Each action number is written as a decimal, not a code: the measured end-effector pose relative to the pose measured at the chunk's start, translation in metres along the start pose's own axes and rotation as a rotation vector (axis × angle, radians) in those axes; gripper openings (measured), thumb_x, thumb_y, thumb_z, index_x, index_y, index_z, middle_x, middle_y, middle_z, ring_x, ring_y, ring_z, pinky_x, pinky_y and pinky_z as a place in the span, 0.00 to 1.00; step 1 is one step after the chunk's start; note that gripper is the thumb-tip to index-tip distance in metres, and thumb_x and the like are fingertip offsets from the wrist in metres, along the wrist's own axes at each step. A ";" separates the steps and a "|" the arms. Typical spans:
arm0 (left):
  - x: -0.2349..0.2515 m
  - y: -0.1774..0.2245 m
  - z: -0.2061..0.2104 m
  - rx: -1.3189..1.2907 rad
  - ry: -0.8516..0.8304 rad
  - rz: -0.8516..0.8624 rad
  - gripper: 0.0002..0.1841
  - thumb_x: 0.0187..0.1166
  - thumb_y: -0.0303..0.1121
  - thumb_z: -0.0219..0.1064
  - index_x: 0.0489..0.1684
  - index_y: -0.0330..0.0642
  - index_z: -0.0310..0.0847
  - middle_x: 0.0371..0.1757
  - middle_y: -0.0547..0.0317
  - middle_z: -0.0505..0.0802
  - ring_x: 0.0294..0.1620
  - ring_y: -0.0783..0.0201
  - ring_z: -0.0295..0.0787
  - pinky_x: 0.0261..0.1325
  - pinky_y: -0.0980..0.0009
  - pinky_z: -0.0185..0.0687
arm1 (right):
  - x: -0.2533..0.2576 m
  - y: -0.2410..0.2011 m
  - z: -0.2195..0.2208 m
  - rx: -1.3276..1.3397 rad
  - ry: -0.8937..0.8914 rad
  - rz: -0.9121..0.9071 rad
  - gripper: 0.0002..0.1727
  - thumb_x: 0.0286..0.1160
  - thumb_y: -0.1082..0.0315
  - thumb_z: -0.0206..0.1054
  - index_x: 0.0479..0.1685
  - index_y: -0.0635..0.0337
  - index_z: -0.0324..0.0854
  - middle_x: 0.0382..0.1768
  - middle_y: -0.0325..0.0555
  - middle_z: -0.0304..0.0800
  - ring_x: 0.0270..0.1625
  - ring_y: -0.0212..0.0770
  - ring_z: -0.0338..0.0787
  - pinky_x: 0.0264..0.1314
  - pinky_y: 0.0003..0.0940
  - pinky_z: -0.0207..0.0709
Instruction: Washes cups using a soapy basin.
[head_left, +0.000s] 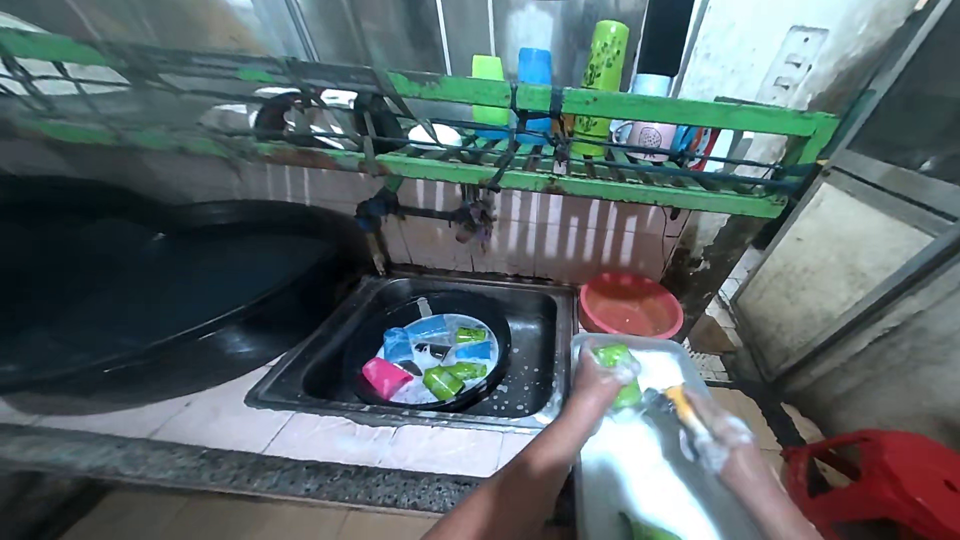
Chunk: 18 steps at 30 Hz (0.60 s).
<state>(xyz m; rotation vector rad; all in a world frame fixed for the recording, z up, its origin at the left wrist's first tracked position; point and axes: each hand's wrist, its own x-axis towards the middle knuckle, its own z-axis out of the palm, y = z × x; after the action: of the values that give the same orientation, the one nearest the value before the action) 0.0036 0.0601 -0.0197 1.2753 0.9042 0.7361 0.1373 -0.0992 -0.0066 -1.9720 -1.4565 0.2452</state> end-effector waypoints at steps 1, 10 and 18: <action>-0.007 0.003 0.000 0.182 -0.045 0.029 0.44 0.66 0.37 0.82 0.83 0.37 0.61 0.65 0.39 0.87 0.61 0.50 0.88 0.66 0.50 0.85 | 0.002 -0.010 -0.007 0.060 0.062 0.095 0.29 0.77 0.76 0.63 0.81 0.73 0.71 0.74 0.71 0.80 0.75 0.65 0.82 0.80 0.60 0.71; -0.049 0.025 0.034 0.987 -0.396 0.221 0.33 0.73 0.46 0.72 0.78 0.42 0.73 0.72 0.44 0.84 0.74 0.45 0.80 0.74 0.42 0.74 | 0.046 -0.030 0.004 0.230 0.073 0.466 0.27 0.83 0.65 0.68 0.81 0.60 0.73 0.67 0.65 0.85 0.69 0.59 0.85 0.73 0.60 0.75; -0.048 0.034 0.016 0.936 -0.386 0.302 0.34 0.69 0.44 0.77 0.78 0.46 0.76 0.75 0.48 0.83 0.77 0.47 0.78 0.77 0.43 0.72 | 0.041 -0.047 0.012 0.334 0.175 0.397 0.34 0.80 0.68 0.67 0.87 0.57 0.65 0.66 0.63 0.85 0.63 0.54 0.87 0.65 0.57 0.80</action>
<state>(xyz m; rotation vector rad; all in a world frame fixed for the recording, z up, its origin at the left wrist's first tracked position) -0.0044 0.0162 0.0222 2.3243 0.7502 0.2412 0.1098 -0.0498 0.0224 -1.9306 -0.8420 0.4456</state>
